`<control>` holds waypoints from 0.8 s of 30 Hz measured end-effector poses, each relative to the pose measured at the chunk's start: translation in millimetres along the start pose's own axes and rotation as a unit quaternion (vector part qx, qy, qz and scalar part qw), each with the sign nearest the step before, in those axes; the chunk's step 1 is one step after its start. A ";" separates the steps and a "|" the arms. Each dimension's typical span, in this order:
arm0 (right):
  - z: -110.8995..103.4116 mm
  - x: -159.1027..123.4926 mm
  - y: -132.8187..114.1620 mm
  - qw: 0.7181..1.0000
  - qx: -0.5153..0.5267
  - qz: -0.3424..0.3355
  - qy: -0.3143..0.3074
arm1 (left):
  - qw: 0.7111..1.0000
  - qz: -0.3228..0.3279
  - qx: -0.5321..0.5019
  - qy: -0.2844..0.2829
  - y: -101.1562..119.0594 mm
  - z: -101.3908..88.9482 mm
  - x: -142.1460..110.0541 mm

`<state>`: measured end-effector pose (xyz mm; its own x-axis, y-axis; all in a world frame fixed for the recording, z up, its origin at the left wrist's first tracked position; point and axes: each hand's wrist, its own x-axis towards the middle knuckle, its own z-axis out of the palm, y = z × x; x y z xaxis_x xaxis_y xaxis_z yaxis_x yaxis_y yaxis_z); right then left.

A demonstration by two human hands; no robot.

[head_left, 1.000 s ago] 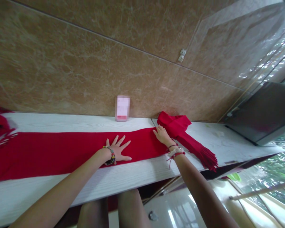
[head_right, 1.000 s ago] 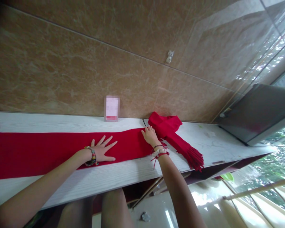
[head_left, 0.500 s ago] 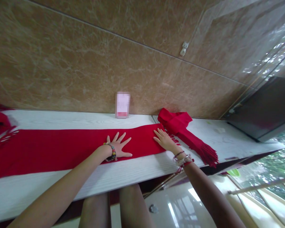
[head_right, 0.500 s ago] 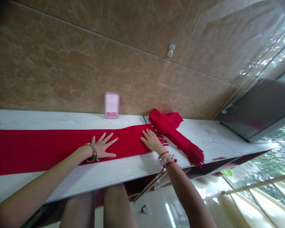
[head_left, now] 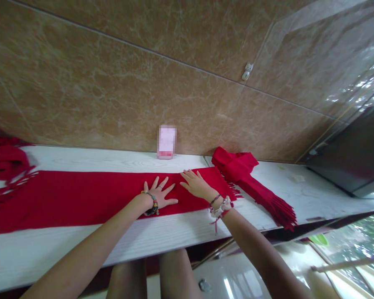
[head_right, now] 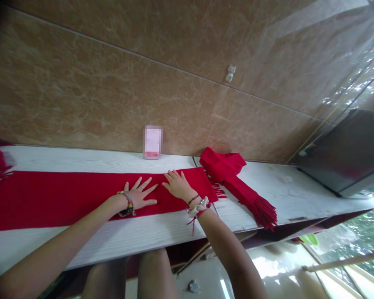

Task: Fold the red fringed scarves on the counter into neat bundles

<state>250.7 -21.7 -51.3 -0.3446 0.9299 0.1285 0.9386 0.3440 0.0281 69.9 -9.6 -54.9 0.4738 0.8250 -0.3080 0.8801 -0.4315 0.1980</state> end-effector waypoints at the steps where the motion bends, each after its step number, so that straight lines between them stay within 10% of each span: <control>1: 2.8 3.1 0.3 1.000 -0.004 0.007 -0.009 | 0.999 -0.036 -0.007 0.008 -2.3 -0.9 1.3; 14: 10.5 -0.5 35.7 0.991 -0.043 0.118 0.034 | 0.968 -0.244 -0.039 0.048 -55.3 -7.5 -16.0; 24: 8.7 48.7 -102.2 0.971 0.112 -0.205 0.046 | 0.952 -0.296 0.033 0.075 -187.2 -4.7 -92.6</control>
<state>137.9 -10.4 -56.5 -0.6753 0.6975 0.2397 0.6922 0.7116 -0.1205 -138.9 -3.4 -59.1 -0.1106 0.9715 -0.2095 0.9938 0.1068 -0.0294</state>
